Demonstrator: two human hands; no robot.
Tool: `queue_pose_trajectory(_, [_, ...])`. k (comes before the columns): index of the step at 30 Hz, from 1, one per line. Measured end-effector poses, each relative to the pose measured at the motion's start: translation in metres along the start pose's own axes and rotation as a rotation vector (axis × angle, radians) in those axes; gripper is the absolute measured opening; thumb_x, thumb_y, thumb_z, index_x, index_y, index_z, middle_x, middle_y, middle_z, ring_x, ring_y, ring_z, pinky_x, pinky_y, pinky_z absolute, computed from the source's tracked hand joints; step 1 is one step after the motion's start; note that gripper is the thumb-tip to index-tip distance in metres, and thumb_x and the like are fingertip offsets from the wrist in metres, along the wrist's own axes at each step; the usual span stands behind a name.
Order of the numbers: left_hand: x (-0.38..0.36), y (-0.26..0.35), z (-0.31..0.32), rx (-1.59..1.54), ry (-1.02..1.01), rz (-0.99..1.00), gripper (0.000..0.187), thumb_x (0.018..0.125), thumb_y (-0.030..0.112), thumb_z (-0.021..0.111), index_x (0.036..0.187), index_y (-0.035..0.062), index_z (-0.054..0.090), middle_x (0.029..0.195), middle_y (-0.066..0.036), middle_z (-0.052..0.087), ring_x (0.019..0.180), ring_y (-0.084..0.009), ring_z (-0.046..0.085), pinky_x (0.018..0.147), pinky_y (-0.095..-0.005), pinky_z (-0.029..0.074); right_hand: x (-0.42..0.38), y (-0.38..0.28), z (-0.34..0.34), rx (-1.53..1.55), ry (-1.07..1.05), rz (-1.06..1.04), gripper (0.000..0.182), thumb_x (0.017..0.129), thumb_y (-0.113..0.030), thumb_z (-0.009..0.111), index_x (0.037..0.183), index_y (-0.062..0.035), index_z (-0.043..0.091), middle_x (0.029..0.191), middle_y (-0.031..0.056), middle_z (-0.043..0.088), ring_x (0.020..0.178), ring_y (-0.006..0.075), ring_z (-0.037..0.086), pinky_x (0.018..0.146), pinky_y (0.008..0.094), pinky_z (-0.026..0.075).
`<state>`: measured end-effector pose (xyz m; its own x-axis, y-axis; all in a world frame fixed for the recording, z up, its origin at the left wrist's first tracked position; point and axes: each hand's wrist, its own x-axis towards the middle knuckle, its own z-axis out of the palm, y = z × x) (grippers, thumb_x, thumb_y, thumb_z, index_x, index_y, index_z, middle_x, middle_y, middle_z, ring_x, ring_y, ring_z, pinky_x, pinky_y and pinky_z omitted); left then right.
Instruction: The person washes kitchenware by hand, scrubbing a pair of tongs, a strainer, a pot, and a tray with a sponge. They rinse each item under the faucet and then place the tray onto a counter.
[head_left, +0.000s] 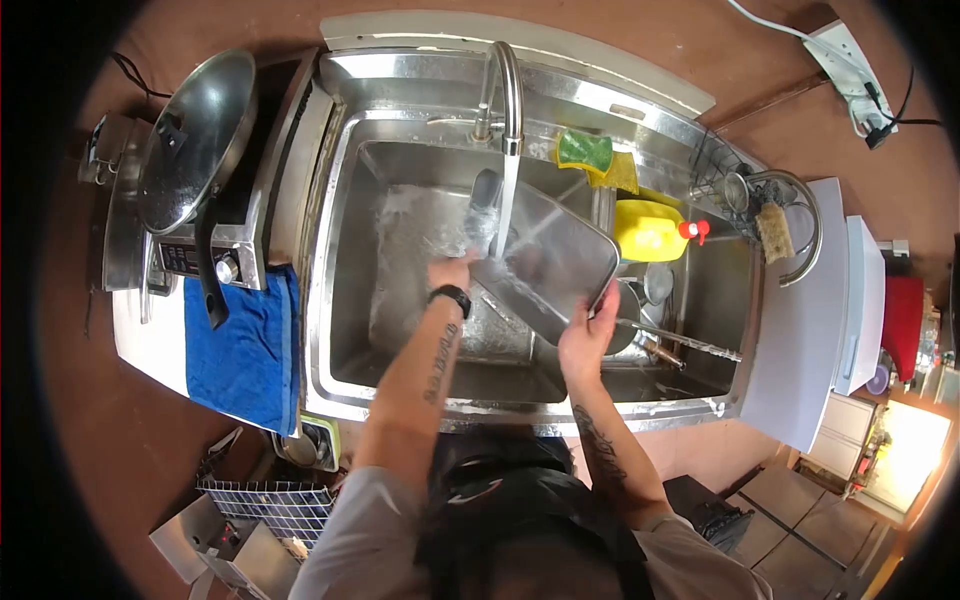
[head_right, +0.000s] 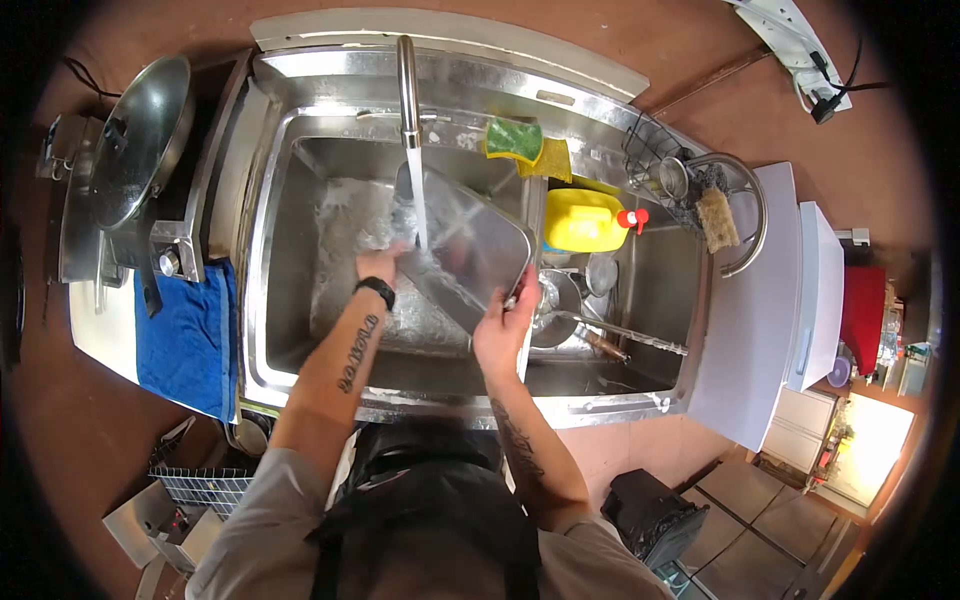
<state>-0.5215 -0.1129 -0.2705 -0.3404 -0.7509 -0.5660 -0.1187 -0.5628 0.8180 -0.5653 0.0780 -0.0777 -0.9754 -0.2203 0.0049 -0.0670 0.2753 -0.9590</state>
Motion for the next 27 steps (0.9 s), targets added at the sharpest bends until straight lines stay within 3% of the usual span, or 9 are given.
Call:
queue_pose_trajectory(3, [0.011, -0.029, -0.005, 0.390, 0.017, 0.253, 0.015, 0.079, 0.006, 0.068, 0.092, -0.0025, 0.065, 0.081, -0.013, 0.067, 0.071, -0.0242, 0.062, 0.066, -0.0367, 0.050, -0.007, 0.034, 0.021, 0.307, 0.136, 0.175, 0.048, 0.094, 0.004, 0.045, 0.140, -0.0002, 0.034, 0.132, 0.0124, 0.048, 0.118, 0.0200, 0.048, 0.102, 0.0314, 0.036])
queue_pose_trajectory(9, [-0.131, 0.002, 0.005, -0.129, -0.088, -0.007, 0.050, 0.071, -0.008, 0.057, 0.120, -0.0020, 0.048, 0.106, -0.010, 0.059, 0.098, -0.0214, 0.057, 0.083, -0.0353, 0.047, 0.001, 0.066, 0.063, 0.665, 0.190, 0.613, 0.043, 0.088, 0.000, 0.050, 0.131, -0.0006, 0.044, 0.123, 0.0118, 0.056, 0.112, 0.0230, 0.054, 0.095, 0.0346, 0.043])
queue_pose_trajectory(12, [-0.143, 0.025, -0.022, 0.054, -0.098, 0.187, 0.053, 0.075, -0.009, 0.055, 0.125, -0.0009, 0.042, 0.113, -0.011, 0.057, 0.103, -0.0206, 0.056, 0.087, -0.0324, 0.047, 0.040, 0.077, 0.053, -0.242, -0.399, 0.613, 0.043, 0.083, -0.004, 0.058, 0.125, 0.0017, 0.049, 0.118, 0.0162, 0.060, 0.111, 0.0244, 0.056, 0.094, 0.0355, 0.045])
queue_pose_trajectory(15, [-0.147, 0.041, -0.036, 0.356, -0.088, 0.292, 0.052, 0.078, -0.006, 0.051, 0.129, -0.0003, 0.036, 0.119, -0.020, 0.054, 0.112, -0.0294, 0.054, 0.098, -0.0364, 0.040, 0.059, 0.117, 0.072, -0.385, -0.336, 0.443, 0.047, 0.079, -0.008, 0.067, 0.122, 0.0033, 0.053, 0.117, 0.0196, 0.061, 0.106, 0.0261, 0.061, 0.085, 0.0351, 0.050])
queue_pose_trajectory(18, [-0.146, 0.084, -0.028, 0.200, -0.041, 0.213, 0.053, 0.077, -0.005, 0.051, 0.128, -0.0002, 0.036, 0.113, -0.023, 0.058, 0.108, -0.0347, 0.058, 0.096, -0.0383, 0.042, 0.021, 0.157, 0.112, -0.665, 0.048, -0.214, 0.050, 0.079, -0.013, 0.071, 0.120, 0.0096, 0.052, 0.099, 0.0272, 0.067, 0.083, 0.0326, 0.070, 0.071, 0.0373, 0.056])
queue_pose_trajectory(20, [-0.134, 0.085, -0.040, 0.272, -0.024, 0.301, 0.053, 0.078, -0.004, 0.052, 0.128, 0.0001, 0.036, 0.109, -0.022, 0.060, 0.104, -0.0351, 0.061, 0.093, -0.0383, 0.044, -0.009, 0.074, 0.108, 0.130, -0.404, 0.862, 0.051, 0.080, -0.018, 0.072, 0.117, 0.0127, 0.054, 0.094, 0.0296, 0.067, 0.067, 0.0310, 0.069, 0.057, 0.0357, 0.056])
queue_pose_trajectory(22, [-0.133, 0.100, -0.061, 0.553, -0.192, 0.230, 0.051, 0.079, -0.006, 0.052, 0.127, -0.0002, 0.037, 0.113, -0.021, 0.060, 0.105, -0.0319, 0.060, 0.093, -0.0376, 0.045, 0.012, 0.110, 0.094, 0.175, -0.596, 0.815, 0.034, 0.084, -0.016, 0.067, 0.105, 0.0106, 0.062, 0.085, 0.0259, 0.068, 0.057, 0.0278, 0.067, 0.048, 0.0358, 0.054])
queue_pose_trajectory(25, [-0.126, 0.118, -0.069, 0.334, -0.222, 0.278, 0.049, 0.079, -0.009, 0.052, 0.126, -0.0015, 0.041, 0.111, -0.015, 0.062, 0.099, -0.0254, 0.061, 0.090, -0.0335, 0.047, 0.040, 0.166, 0.105, -0.656, -0.915, 0.070, 0.023, 0.082, -0.008, 0.062, 0.102, 0.0037, 0.061, 0.067, 0.0137, 0.063, 0.054, 0.0238, 0.061, 0.041, 0.0380, 0.046])
queue_pose_trajectory(27, [-0.129, 0.111, -0.053, -0.107, -0.053, 0.370, 0.047, 0.081, -0.008, 0.056, 0.126, -0.0023, 0.043, 0.107, -0.010, 0.064, 0.093, -0.0197, 0.061, 0.085, -0.0286, 0.048, 0.027, 0.126, 0.115, -0.364, -0.678, 0.294, 0.014, 0.082, -0.006, 0.059, 0.090, 0.0051, 0.062, 0.062, 0.0147, 0.061, 0.049, 0.0245, 0.060, 0.039, 0.0381, 0.046])
